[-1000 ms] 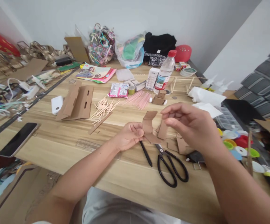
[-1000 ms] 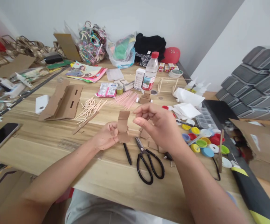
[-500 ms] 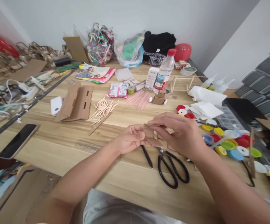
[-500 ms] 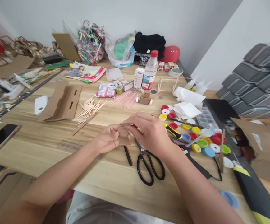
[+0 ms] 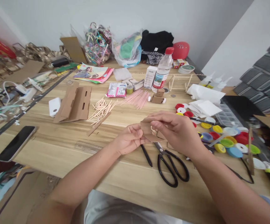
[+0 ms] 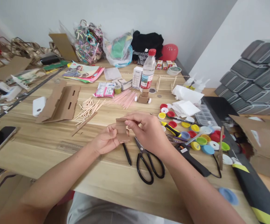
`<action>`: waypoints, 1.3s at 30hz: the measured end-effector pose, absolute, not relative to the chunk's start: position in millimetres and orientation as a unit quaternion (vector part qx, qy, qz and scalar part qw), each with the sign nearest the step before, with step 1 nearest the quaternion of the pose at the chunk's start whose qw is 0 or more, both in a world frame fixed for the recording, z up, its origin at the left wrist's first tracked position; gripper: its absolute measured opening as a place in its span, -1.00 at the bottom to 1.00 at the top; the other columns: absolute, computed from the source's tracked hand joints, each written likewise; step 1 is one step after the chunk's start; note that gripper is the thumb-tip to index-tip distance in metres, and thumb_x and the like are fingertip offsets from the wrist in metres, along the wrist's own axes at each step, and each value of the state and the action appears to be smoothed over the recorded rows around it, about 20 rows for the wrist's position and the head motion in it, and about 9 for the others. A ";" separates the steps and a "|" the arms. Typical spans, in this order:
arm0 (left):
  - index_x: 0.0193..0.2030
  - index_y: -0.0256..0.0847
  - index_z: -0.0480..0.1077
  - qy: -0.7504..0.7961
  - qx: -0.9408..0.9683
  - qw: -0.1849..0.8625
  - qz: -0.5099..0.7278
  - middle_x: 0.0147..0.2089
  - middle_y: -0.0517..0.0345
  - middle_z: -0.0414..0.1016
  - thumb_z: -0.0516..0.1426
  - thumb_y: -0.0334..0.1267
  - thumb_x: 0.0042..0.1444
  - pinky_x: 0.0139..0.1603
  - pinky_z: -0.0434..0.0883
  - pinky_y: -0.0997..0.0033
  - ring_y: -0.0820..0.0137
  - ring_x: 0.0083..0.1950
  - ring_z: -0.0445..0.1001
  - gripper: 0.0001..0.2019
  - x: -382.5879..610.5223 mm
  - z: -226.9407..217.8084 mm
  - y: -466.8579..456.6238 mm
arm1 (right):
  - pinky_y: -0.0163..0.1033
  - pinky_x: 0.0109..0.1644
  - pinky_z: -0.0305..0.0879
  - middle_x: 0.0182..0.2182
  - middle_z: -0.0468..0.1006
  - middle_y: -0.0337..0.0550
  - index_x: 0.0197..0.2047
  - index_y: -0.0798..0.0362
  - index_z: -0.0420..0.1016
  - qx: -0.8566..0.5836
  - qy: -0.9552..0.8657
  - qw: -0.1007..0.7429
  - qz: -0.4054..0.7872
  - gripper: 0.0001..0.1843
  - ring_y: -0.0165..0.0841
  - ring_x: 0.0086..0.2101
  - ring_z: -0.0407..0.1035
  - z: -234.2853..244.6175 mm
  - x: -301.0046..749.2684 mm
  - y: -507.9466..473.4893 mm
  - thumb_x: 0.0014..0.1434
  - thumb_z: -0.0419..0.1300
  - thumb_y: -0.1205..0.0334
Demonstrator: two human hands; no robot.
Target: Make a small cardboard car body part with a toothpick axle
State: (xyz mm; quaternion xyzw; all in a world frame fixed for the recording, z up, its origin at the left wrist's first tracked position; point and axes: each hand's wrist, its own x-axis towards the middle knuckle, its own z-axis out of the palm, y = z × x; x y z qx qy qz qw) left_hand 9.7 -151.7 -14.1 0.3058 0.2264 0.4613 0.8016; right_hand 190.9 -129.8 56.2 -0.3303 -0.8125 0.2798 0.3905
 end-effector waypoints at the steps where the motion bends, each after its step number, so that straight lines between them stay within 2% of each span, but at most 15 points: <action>1: -0.21 -0.21 0.61 0.224 0.297 0.802 0.467 -0.24 0.08 0.71 0.58 -0.06 -0.26 0.01 0.58 0.21 0.25 -0.18 0.69 -0.51 10.0 -13.5 -151.6 | -0.09 0.00 0.61 -0.16 0.77 -0.08 -0.22 -0.02 0.73 -0.327 -0.812 0.396 0.276 -0.76 -0.17 -0.13 0.67 55.0 189.7 -130.9 0.34 0.19 0.29; 5: -0.27 -0.22 0.60 0.216 0.275 0.808 0.475 -0.31 0.13 0.70 0.60 -0.10 -0.30 -0.04 0.59 0.27 0.31 -0.25 0.68 -0.53 10.3 -8.9 -150.6 | -0.04 0.05 0.59 -0.14 0.77 -0.06 -0.27 -0.03 0.69 -0.329 -0.810 0.417 0.249 -0.77 -0.14 -0.09 0.66 50.6 186.1 -134.0 0.34 0.20 0.30; 8: -0.25 -0.23 0.60 0.219 0.278 0.812 0.464 -0.30 0.10 0.71 0.60 -0.12 -0.29 -0.09 0.58 0.30 0.29 -0.23 0.69 -0.53 9.4 -7.0 -149.9 | -0.05 -0.01 0.59 -0.18 0.77 -0.07 -0.29 -0.05 0.66 -0.343 -0.804 0.428 0.230 -0.77 -0.13 -0.12 0.66 49.6 185.0 -134.2 0.35 0.19 0.28; 13: -0.34 -0.25 0.57 0.232 0.289 0.803 0.468 -0.34 0.13 0.67 0.59 -0.11 -0.25 -0.07 0.58 0.27 0.32 -0.27 0.66 -0.58 8.2 -11.4 -150.0 | -0.21 -0.29 0.50 -0.48 0.67 -0.20 -0.42 -0.04 0.55 -0.366 -0.802 0.406 0.240 -0.79 -0.27 -0.43 0.56 52.5 184.6 -131.3 0.27 0.22 0.29; 16: -0.32 -0.25 0.59 0.234 0.314 0.798 0.459 -0.30 0.07 0.68 0.58 -0.04 -0.25 0.03 0.57 0.18 0.21 -0.16 0.68 -0.55 9.8 -13.3 -150.7 | -0.26 -0.38 0.41 -0.58 0.59 -0.25 -0.47 -0.03 0.47 -0.377 -0.802 0.387 0.254 -0.79 -0.33 -0.53 0.46 54.7 184.2 -131.1 0.21 0.20 0.31; 21: -0.27 -0.26 0.65 0.234 0.372 0.787 0.433 -0.24 -0.03 0.70 0.56 0.08 -0.26 0.04 0.56 0.17 0.11 -0.07 0.69 -0.48 10.0 -10.0 -150.8 | -0.28 -0.41 0.35 -0.58 0.54 -0.26 -0.50 -0.03 0.40 -0.384 -0.795 0.399 0.245 -0.82 -0.36 -0.52 0.43 56.5 183.5 -133.4 0.14 0.16 0.31; 26: -0.29 -0.25 0.68 0.303 0.418 0.717 0.469 -0.27 0.00 0.71 0.57 0.07 -0.30 0.02 0.52 0.29 0.24 -0.16 0.67 -0.49 0.8 -4.5 -142.2 | -0.30 -0.47 0.27 -0.61 0.50 -0.27 -0.51 -0.03 0.42 -0.396 -0.789 0.391 0.261 -0.82 -0.39 -0.56 0.37 57.1 185.8 -130.9 0.13 0.16 0.28; 30: -0.35 -0.18 0.67 0.357 0.402 0.634 0.556 -0.36 0.14 0.68 0.59 -0.01 -0.39 -0.17 0.50 0.41 0.40 -0.33 0.58 -0.54 -1.1 -1.1 -136.7 | -0.30 -0.50 0.20 -0.65 0.46 -0.30 -0.51 -0.02 0.45 -0.413 -0.782 0.353 0.306 -0.83 -0.42 -0.61 0.30 51.0 184.6 -129.1 0.10 0.16 0.24; 34: -0.49 -0.20 0.60 0.375 0.418 0.599 0.571 -0.52 0.27 0.56 0.60 -0.12 -0.44 -0.38 0.43 0.49 0.51 -0.49 0.45 -0.61 3.3 3.0 -138.3 | -0.26 -0.46 0.27 -0.58 0.54 -0.25 -0.43 -0.01 0.48 -0.427 -0.718 0.363 0.413 -0.86 -0.38 -0.57 0.37 43.9 180.3 -128.0 0.04 0.25 0.11; 36: -0.51 -0.21 0.57 0.381 0.423 0.589 0.574 -0.56 0.30 0.51 0.59 -0.11 -0.42 -0.43 0.40 0.50 0.52 -0.53 0.42 -0.61 5.5 4.1 -139.7 | -0.25 -0.44 0.32 -0.53 0.57 -0.23 -0.36 -0.01 0.50 -0.424 -0.662 0.375 0.491 -0.78 -0.36 -0.54 0.40 43.1 178.2 -126.8 -0.04 0.34 0.05; 39: -0.50 -0.21 0.55 0.394 0.422 0.572 0.582 -0.57 0.30 0.49 0.57 -0.07 -0.39 -0.45 0.40 0.49 0.51 -0.54 0.41 -0.59 7.9 3.6 -141.0 | -0.26 -0.44 0.32 -0.54 0.54 -0.27 -0.39 -0.01 0.49 -0.425 -0.597 0.377 0.566 -0.67 -0.40 -0.55 0.38 43.2 174.8 -125.6 -0.17 0.44 0.02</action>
